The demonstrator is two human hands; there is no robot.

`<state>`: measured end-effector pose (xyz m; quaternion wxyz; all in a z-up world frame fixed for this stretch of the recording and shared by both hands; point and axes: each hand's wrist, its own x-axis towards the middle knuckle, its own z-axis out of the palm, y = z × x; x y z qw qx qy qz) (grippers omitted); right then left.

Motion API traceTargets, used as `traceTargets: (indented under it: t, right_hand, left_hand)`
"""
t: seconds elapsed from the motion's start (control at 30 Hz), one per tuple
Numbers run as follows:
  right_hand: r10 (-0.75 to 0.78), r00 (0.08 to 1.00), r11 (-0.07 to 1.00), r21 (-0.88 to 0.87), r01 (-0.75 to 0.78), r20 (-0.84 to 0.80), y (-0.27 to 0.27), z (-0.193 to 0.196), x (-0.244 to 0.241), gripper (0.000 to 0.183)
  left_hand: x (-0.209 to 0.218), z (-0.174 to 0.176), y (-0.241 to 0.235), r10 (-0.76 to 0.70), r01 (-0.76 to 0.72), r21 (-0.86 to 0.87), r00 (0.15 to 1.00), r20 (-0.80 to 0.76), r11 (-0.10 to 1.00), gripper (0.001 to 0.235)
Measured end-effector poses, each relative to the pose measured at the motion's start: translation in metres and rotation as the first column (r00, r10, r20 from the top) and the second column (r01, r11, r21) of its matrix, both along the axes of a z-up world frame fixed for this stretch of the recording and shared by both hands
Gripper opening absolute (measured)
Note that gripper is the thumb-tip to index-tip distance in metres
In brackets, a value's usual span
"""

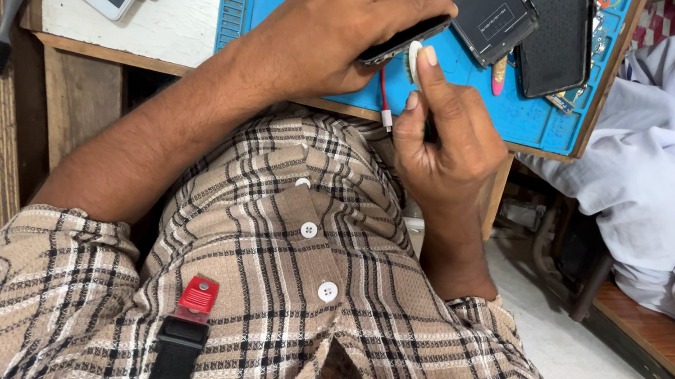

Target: The person cleans the interior of a disassembled smartphone using a toothbrush and a small metal tool. They brush the internal components and ports, then connect a charging cable to test the device.

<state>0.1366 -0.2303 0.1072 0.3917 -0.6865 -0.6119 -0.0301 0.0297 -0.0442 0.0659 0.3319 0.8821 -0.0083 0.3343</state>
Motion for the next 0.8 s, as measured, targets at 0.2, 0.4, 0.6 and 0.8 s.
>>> traceTargets:
  t: [0.2, 0.4, 0.6, 0.8]
  right_hand:
    - [0.0, 1.0, 1.0, 0.018, 0.0, 0.01, 0.001, -0.005, 0.0, 0.045]
    - [0.002, 1.0, 0.999, 0.038, -0.003, 0.02, 0.003, -0.009, -0.002, 0.046]
    - [0.006, 1.0, 0.999, 0.05, -0.006, 0.009, 0.005, -0.008, -0.002, 0.043]
    - [-0.012, 0.992, 0.993, 0.117, 0.026, -0.126, 0.003, -0.011, 0.001, 0.032]
  left_hand:
    - [0.002, -0.004, -0.002, 0.014, -0.014, 0.007, 1.0, 0.011, 1.0, 0.054]
    - [0.001, -0.006, -0.003, 0.026, -0.026, -0.01, 1.0, 0.0, 1.0, 0.048]
    - [-0.001, -0.005, -0.001, 0.026, -0.026, -0.023, 0.999, 0.029, 0.999, 0.045]
    - [0.002, -0.006, -0.002, 0.004, -0.002, -0.039, 0.999, 0.044, 0.999, 0.045]
